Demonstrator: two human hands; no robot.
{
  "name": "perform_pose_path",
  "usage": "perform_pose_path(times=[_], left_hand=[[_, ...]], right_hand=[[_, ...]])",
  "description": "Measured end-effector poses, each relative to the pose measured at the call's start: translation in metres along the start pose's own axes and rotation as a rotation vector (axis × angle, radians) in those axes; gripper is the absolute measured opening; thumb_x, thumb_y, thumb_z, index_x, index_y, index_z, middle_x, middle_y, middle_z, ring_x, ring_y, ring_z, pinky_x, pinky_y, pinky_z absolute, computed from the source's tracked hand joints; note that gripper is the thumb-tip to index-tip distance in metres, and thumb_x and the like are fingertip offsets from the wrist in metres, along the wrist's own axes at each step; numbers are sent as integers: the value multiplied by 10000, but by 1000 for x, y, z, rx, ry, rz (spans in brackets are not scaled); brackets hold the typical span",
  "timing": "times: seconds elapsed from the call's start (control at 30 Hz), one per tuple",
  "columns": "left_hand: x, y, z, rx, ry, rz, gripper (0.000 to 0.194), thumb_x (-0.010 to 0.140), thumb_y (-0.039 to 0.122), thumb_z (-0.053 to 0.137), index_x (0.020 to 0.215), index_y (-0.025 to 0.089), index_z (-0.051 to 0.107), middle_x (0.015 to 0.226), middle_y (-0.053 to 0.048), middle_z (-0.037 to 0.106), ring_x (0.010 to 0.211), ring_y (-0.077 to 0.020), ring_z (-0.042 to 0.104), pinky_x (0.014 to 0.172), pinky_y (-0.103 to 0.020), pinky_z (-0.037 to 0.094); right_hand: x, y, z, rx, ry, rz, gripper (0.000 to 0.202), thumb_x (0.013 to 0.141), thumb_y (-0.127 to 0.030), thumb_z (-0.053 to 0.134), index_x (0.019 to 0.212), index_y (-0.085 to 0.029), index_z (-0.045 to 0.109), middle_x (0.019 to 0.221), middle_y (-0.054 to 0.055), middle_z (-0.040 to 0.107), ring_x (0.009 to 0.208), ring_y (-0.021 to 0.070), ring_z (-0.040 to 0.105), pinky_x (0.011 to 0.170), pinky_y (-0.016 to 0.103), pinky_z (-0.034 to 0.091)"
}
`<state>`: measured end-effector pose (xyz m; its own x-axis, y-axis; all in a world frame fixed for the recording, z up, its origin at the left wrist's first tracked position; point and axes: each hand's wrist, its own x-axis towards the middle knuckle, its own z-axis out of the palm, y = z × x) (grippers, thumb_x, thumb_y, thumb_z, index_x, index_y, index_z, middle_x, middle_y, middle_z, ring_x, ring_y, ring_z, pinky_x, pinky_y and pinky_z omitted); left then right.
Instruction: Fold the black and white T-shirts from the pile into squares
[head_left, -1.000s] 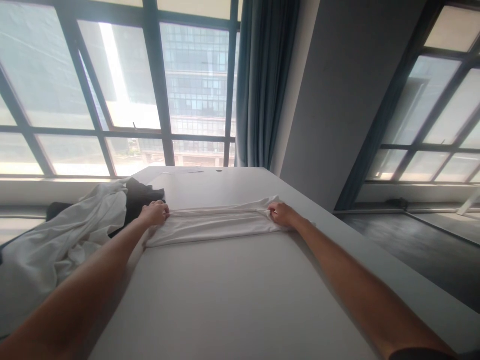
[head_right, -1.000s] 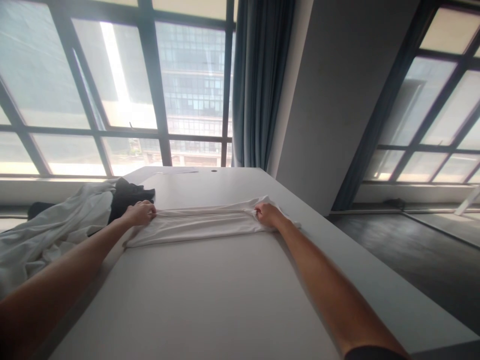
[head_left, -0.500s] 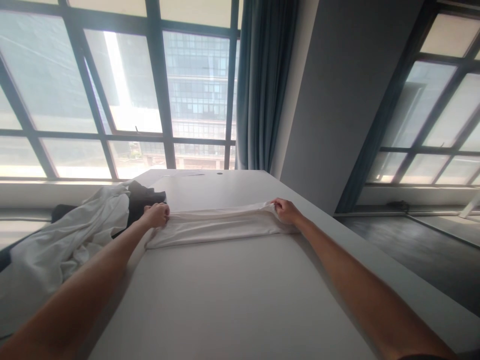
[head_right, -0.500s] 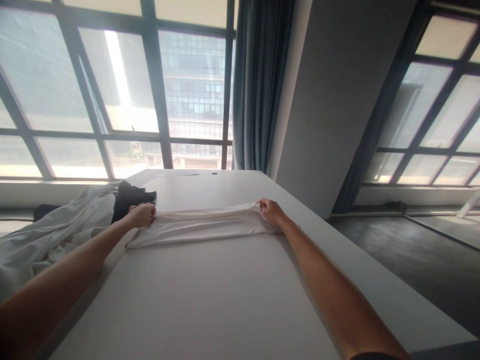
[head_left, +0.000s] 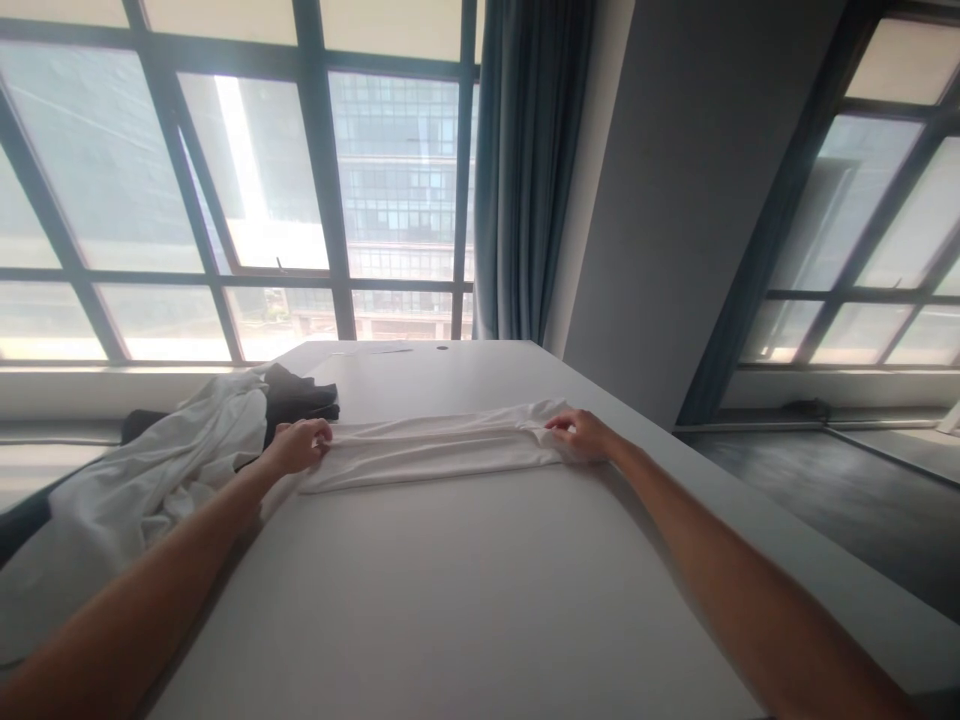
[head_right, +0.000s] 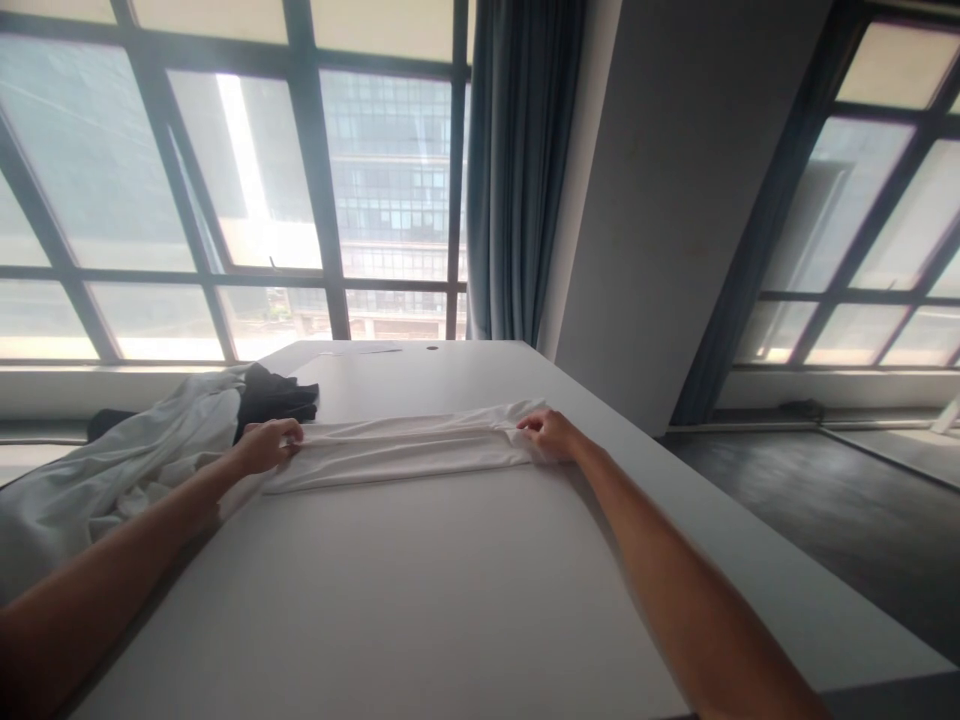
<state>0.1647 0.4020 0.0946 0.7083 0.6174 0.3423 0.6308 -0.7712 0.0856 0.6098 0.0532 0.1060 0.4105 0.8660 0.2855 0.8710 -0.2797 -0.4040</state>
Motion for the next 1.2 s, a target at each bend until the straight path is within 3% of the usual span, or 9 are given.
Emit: perform_pose_path(times=[0.13, 0.27, 0.4, 0.5, 0.6, 0.73, 0.93, 1.07, 1.2], left_hand=[[-7, 0, 1, 62, 86, 101, 223, 755, 236, 538, 887, 231, 718, 988, -61, 763, 1019, -301, 665, 953, -437, 399], [-9, -1, 2, 86, 75, 126, 223, 684, 211, 538, 808, 227, 722, 948, -72, 768, 1011, -320, 675, 984, -480, 399], [-8, 1, 8, -30, 110, 192, 343, 719, 211, 481, 960, 200, 725, 1212, -105, 724, 1176, -298, 633, 1073, -463, 387], [-7, 8, 15, -142, 17, 260, 460, 833, 320, 435, 1201, 188, 677, 1346, -106, 656, 1306, -266, 548, 1116, -407, 386], [-9, 16, 20, -95, -160, 231, 574, 886, 504, 386, 1327, 220, 618, 1456, -78, 571, 1383, -250, 470, 1158, -387, 345], [-13, 22, 15, 15, -281, 150, 632, 908, 566, 331, 1404, 247, 560, 1551, -77, 457, 1405, -281, 434, 1150, -440, 334], [-14, 29, 4, 41, -184, 168, 533, 996, 455, 235, 1161, 261, 704, 1255, -77, 682, 1140, -271, 603, 933, -406, 467], [-13, 30, 8, -47, -54, 215, 445, 993, 341, 313, 870, 201, 717, 934, -94, 721, 921, -237, 634, 846, -366, 478], [-16, 33, 13, -160, 29, 269, 331, 956, 280, 409, 862, 200, 716, 952, -90, 721, 960, -240, 618, 885, -372, 477]], right_hand=[[-6, -3, 0, -16, -60, 17, 368, 861, -417, 605, 1105, -187, 755, 1141, 96, 724, 1033, 238, 664, 936, 318, 495], [-11, 5, -1, -140, -261, 43, 385, 771, -359, 715, 1127, -215, 743, 1249, 90, 690, 1136, 276, 633, 1008, 361, 468], [-11, 11, -8, -223, -373, 142, 420, 788, -316, 693, 1195, -212, 705, 1282, 101, 674, 1159, 287, 623, 1009, 386, 468], [-10, -3, -3, -307, -374, 213, 522, 877, -439, 601, 1324, -171, 631, 1360, 166, 615, 1226, 338, 581, 1040, 447, 439], [-6, -28, 20, -340, -356, 243, 774, 941, -609, 430, 1552, -141, 350, 1541, 215, 414, 1392, 370, 423, 1120, 492, 346], [5, -41, 54, -400, -430, 434, 851, 925, -743, 272, 1609, -244, 188, 1654, 179, 166, 1466, 438, 260, 1147, 614, 220], [53, -6, 61, -373, -443, 264, 759, 968, -651, 256, 1608, -251, 182, 1670, 106, 157, 1532, 328, 88, 1210, 555, 27], [101, 9, 69, -326, -376, 234, 659, 975, -471, 345, 1589, -242, 267, 1656, 107, 209, 1514, 354, 170, 1199, 593, 107], [150, 12, 88, -318, -339, 207, 628, 970, -367, 326, 1585, -245, 287, 1660, 89, 197, 1510, 365, 179, 1184, 615, 152]])
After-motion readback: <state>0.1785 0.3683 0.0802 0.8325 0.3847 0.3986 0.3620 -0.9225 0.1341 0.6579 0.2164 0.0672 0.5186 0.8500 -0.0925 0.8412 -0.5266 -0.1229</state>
